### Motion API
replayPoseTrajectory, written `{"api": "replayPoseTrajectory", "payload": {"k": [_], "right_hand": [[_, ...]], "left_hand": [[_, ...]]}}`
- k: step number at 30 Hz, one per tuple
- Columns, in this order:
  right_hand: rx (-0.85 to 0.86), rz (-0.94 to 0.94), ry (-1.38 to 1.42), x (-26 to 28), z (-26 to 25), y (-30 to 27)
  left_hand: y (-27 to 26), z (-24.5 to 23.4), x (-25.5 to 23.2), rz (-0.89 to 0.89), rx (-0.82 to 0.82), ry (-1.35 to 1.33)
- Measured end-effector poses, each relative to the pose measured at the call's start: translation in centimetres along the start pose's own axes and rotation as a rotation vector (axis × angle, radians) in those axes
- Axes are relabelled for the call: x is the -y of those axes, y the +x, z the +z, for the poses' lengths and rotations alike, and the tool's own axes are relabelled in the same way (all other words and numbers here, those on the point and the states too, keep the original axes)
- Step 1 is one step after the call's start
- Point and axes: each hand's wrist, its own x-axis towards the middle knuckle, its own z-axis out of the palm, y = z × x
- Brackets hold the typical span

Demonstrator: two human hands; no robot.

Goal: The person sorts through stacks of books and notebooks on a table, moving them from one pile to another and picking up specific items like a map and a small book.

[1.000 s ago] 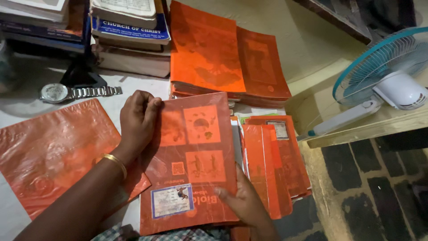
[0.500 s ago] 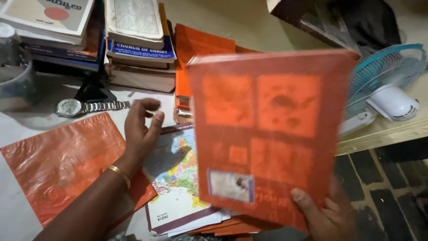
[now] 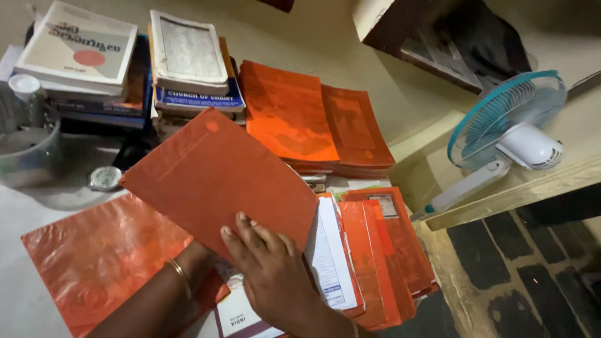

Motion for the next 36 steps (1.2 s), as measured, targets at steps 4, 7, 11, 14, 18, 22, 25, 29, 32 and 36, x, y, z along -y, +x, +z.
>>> {"api": "replayPoseTrajectory", "payload": {"k": [4, 7, 11, 14, 18, 22, 25, 29, 32, 36], "right_hand": [[0.065, 0.016, 0.158, -0.8, -0.7, -0.1], [0.047, 0.110, 0.047, -2.8, -0.9, -0.3], [-0.131, 0.327, 0.009, -7.4, -1.0, -0.2], [-0.204, 0.490, 0.468, -10.2, -0.6, -0.9], [-0.112, 0.615, 1.319, -12.6, 0.7, -1.6], [-0.014, 0.711, 1.525, -12.9, 1.8, -2.7], [-0.031, 0.661, 1.524, -12.1, 2.5, -2.5], [-0.036, 0.593, 1.478, -11.8, 2.7, -1.9], [-0.024, 0.598, 1.525, -11.6, 2.6, -1.7], [-0.058, 0.583, 1.550, -11.0, 2.7, -1.7]], "left_hand": [[-0.1, -0.7, -0.3, -0.028, -0.051, -0.016], [-0.3, -1.0, -0.1, -0.060, -0.092, -0.013], [-0.8, -1.1, 0.7, -0.092, -0.147, -0.036], [-1.5, -1.7, 1.2, -0.096, -0.201, -0.042], [-2.1, -1.6, 0.9, -0.088, -0.245, -0.033], [-2.0, -1.6, 1.1, -0.083, -0.276, -0.043], [-1.4, -1.5, 1.2, -0.094, -0.279, -0.039], [-1.2, -1.4, 1.2, -0.088, -0.299, -0.039], [-1.4, -1.6, 1.0, -0.067, -0.324, -0.040], [-1.5, -1.8, 0.8, -0.054, -0.346, -0.039]]}}
